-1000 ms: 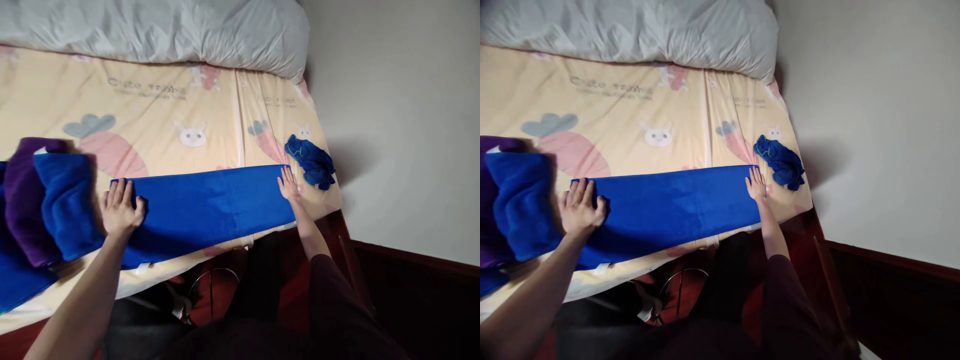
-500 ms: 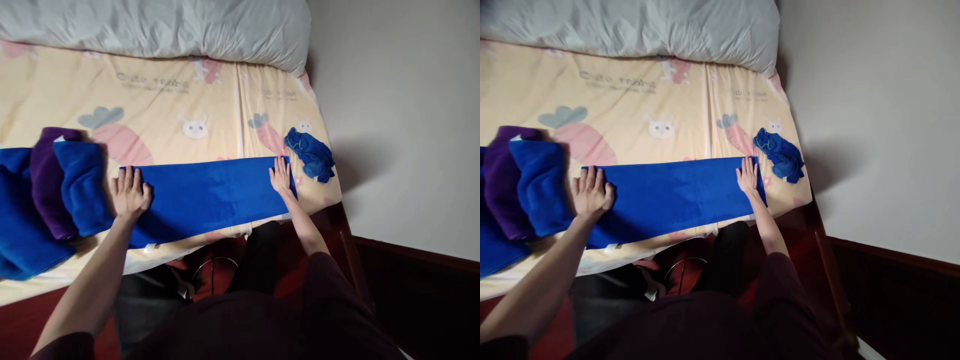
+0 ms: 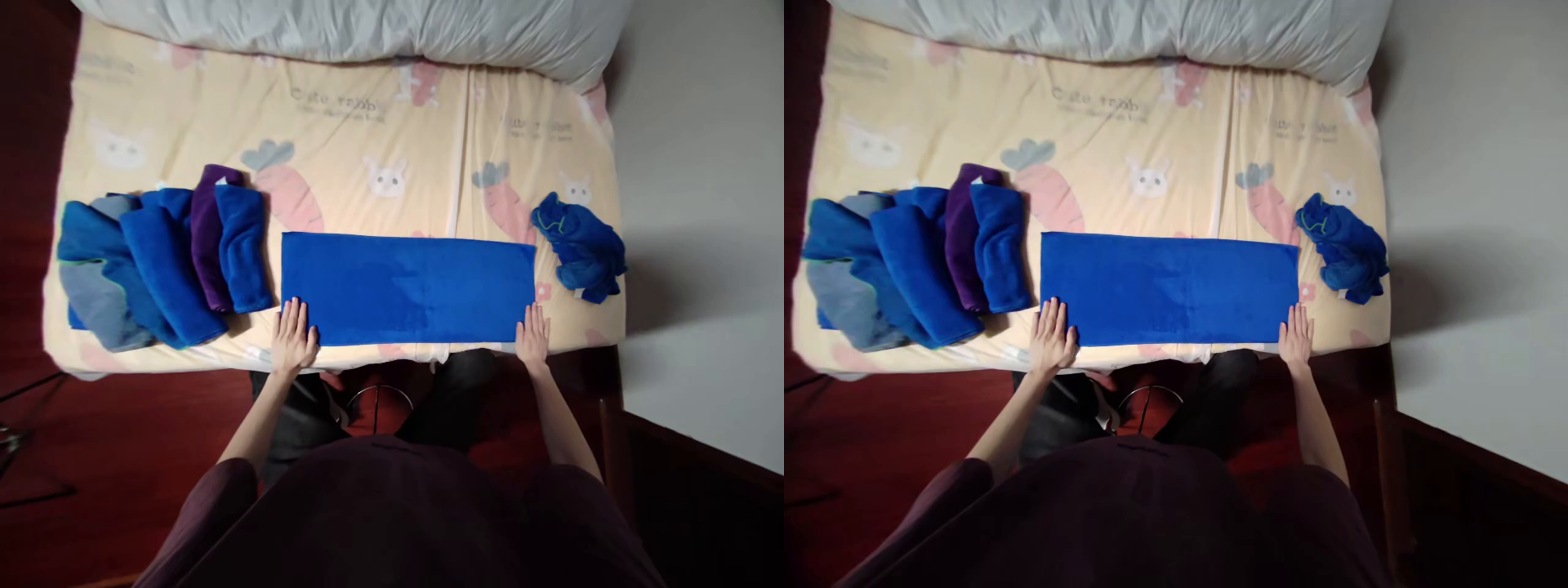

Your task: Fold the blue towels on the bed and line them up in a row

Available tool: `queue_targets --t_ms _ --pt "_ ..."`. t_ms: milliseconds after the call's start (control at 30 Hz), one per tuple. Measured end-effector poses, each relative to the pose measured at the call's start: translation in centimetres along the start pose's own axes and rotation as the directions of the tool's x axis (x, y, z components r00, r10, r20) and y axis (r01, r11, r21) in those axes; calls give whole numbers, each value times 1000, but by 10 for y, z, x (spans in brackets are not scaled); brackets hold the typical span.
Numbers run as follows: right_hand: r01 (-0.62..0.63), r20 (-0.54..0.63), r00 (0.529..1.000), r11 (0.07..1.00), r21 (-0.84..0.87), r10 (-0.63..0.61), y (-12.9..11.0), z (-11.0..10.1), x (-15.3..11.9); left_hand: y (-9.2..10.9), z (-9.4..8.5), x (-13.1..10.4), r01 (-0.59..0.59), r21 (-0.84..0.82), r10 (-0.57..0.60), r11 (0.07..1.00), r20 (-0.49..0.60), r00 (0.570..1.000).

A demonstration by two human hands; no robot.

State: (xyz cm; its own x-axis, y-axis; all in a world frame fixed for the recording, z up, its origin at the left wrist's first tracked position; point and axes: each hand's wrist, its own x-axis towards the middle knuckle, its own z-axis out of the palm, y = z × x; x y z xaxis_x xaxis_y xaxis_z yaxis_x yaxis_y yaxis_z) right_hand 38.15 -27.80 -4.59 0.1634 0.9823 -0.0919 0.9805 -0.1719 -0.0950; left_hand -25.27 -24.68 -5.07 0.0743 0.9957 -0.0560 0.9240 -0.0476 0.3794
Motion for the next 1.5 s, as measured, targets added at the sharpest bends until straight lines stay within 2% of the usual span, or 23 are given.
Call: queue_targets --t_ms 100,200,267,333,367,400,467,533,600,667,767,833,967,1033,1167,1300,1400,1500 --pt "-46 41 998 999 29 45 -6 -2 -5 2 5 -10 2 -2 -2 1000 -9 1000" --pt "-118 40 993 989 89 115 -19 -17 -9 2 3 -21 -3 -18 2 1000 -19 1000" --pt "-174 -41 982 964 201 186 -43 -28 -20 2 0 -35 2 -33 -3 999 -36 999" --pt "-194 -136 953 890 413 271 -83 -33 -43 2 -1 -56 -3 -47 0 999 -48 999" --pt "-192 -160 931 812 551 329 -107 -32 -58 3 0 -68 -2 -51 -1 999 -53 999" --pt "-181 -136 917 696 695 374 -134 -29 -74 3 0 -80 4 -54 -7 999 -58 998" --pt "-164 29 932 351 922 361 -188 -16 -106 4 2 -102 18 -55 -21 998 -58 998" --pt "-225 215 934 1 974 287 -236 2 -129 4 3 -115 28 -51 -31 998 -51 998" --pt "-289 343 915 -245 925 215 -270 17 -139 3 4 -120 29 -45 -32 999 -49 998" --pt "-327 415 895 -391 860 164 -290 26 -138 3 2 -117 38 -30 -39 999 -51 998" --pt "-342 480 863 -520 783 156 -302 30 -124 3 -3 -107 40 27 -38 999 -41 998" --pt "-346 540 822 -594 726 182 -305 28 -113 5 -9 -100 33 90 -31 995 -19 999" --pt "-323 638 717 -678 661 281 -315 28 -97 11 -27 -86 48 213 -60 976 50 997" --pt "-306 645 697 -684 662 313 -319 29 -93 16 -38 -73 35 258 -52 966 59 997" --pt "-283 648 677 -690 666 349 -323 33 -91 40 -53 -30 -126 245 114 961 61 992" --pt "-289 650 669 -679 675 361 -323 34 -93 92 -47 35 -274 178 248 945 154 956" --pt "-305 641 678 -655 691 360 -321 37 -94 145 -30 84 -410 125 349 903 339 873" --pt "-300 591 719 -604 738 365 -318 43 -94 195 -8 125 -453 84 380 887 422 823"
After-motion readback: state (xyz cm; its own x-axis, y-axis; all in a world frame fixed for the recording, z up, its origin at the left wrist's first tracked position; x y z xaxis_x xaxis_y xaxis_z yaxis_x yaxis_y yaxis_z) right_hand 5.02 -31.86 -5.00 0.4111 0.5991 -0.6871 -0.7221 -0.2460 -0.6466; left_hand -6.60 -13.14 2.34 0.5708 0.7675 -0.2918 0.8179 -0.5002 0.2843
